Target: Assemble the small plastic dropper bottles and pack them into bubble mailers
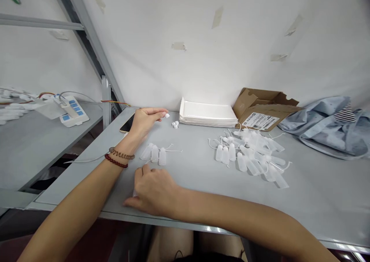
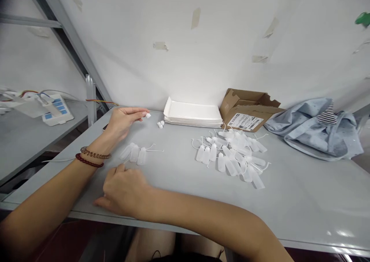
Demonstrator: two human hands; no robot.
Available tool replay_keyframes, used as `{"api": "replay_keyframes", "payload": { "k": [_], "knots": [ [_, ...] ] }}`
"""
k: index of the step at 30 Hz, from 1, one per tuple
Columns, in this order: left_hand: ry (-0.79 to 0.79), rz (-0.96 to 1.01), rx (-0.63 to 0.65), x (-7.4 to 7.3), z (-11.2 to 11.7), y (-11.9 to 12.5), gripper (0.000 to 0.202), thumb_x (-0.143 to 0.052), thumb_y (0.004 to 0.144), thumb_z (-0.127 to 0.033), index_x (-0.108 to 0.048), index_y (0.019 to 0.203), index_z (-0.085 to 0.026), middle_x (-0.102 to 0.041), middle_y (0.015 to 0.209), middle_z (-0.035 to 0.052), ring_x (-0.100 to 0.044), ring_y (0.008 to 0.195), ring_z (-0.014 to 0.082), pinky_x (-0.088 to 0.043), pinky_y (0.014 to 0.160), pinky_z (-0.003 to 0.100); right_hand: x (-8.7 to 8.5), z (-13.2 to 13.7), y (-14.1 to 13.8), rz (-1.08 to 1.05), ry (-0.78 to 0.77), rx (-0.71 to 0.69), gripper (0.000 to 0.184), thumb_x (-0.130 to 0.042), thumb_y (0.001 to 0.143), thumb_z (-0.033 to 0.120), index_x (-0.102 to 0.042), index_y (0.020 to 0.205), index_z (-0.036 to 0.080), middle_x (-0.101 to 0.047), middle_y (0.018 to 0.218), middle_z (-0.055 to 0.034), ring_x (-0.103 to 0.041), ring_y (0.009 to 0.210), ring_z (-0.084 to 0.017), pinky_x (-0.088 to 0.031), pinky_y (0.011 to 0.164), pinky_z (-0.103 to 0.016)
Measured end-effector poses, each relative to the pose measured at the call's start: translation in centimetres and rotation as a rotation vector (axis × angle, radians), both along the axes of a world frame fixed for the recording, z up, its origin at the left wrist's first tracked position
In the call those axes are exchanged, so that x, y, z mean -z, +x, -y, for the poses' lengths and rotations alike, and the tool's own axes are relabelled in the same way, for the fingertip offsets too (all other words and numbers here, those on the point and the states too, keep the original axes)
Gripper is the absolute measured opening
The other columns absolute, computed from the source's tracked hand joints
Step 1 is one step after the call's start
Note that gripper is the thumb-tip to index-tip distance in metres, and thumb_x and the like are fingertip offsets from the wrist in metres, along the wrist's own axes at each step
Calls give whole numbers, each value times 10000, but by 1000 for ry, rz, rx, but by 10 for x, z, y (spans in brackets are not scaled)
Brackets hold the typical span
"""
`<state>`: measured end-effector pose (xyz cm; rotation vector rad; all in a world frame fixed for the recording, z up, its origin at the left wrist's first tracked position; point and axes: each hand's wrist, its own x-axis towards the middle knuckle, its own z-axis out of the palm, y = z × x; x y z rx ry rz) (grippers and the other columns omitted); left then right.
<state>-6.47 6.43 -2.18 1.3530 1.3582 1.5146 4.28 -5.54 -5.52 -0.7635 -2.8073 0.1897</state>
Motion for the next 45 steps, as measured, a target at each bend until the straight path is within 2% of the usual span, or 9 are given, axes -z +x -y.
{"api": "replay_keyframes", "payload": {
  "k": [5,10,14,18,23,30,34,40,45],
  "knots": [
    [-20,33,25,-2,2,2,159,-722,656,-265,-757,784,-179,-738,888,80,-628,902,231,-473,739,307,0,12,18,-17,13,-86,581,-426,861,598,-557,958,41,-604,823,-135,-605,701,-231,-478,399,-298],
    [-56,65,77,-7,10,10,198,-728,661,-280,-753,826,-174,-734,928,88,-618,947,237,-465,730,307,0,13,72,-180,54,-140,531,-401,929,441,-388,1239,10,-607,1017,-168,-620,842,-226,-539,484,-289],
    [-119,86,172,-9,25,28,178,-734,675,-302,-761,822,-205,-742,932,71,-618,953,228,-466,738,308,6,-6,119,-374,109,-16,346,-413,948,265,-389,1252,101,-611,1017,-141,-633,850,-189,-558,601,-263],
    [-198,104,254,-7,42,47,165,-764,657,-321,-765,793,-227,-747,929,61,-633,944,230,-486,755,318,10,-26,144,-551,107,106,280,-414,937,183,-446,1214,162,-598,961,-110,-618,829,-171,-546,670,-285],
    [-275,88,306,-5,62,66,149,-764,665,-335,-768,794,-259,-752,912,36,-643,885,214,-511,780,319,1,-33,151,-700,79,257,209,-518,903,207,-505,1111,201,-610,835,-41,-564,655,-126,-501,593,-257],
    [-213,139,262,-5,88,82,118,-772,671,-321,-765,788,-308,-755,876,-12,-663,901,203,-548,821,297,-3,-28,152,-731,83,283,159,-553,883,271,-523,1026,206,-631,823,-29,-593,695,-135,-486,596,-250],
    [-116,61,162,-10,97,83,98,-753,687,-326,-763,784,-321,-752,877,-13,-669,917,227,-555,840,336,3,-30,154,-664,102,314,166,-533,894,315,-505,1014,204,-629,825,-33,-596,672,-131,-477,568,-244],
    [-97,13,181,-11,96,83,87,-753,687,-320,-762,774,-329,-754,874,-24,-672,927,225,-552,854,325,-2,-34,157,-374,386,177,83,-451,925,215,-501,985,185,-586,665,-10,-530,519,-123,-356,431,-241],
    [-118,-8,220,-10,93,82,97,-743,695,-329,-764,783,-295,-757,869,-5,-673,924,238,-549,851,345,-7,-33,157,-359,324,227,130,-438,924,306,-510,923,197,-546,643,-15,-516,520,-131,-355,450,-244]
  ]
}}
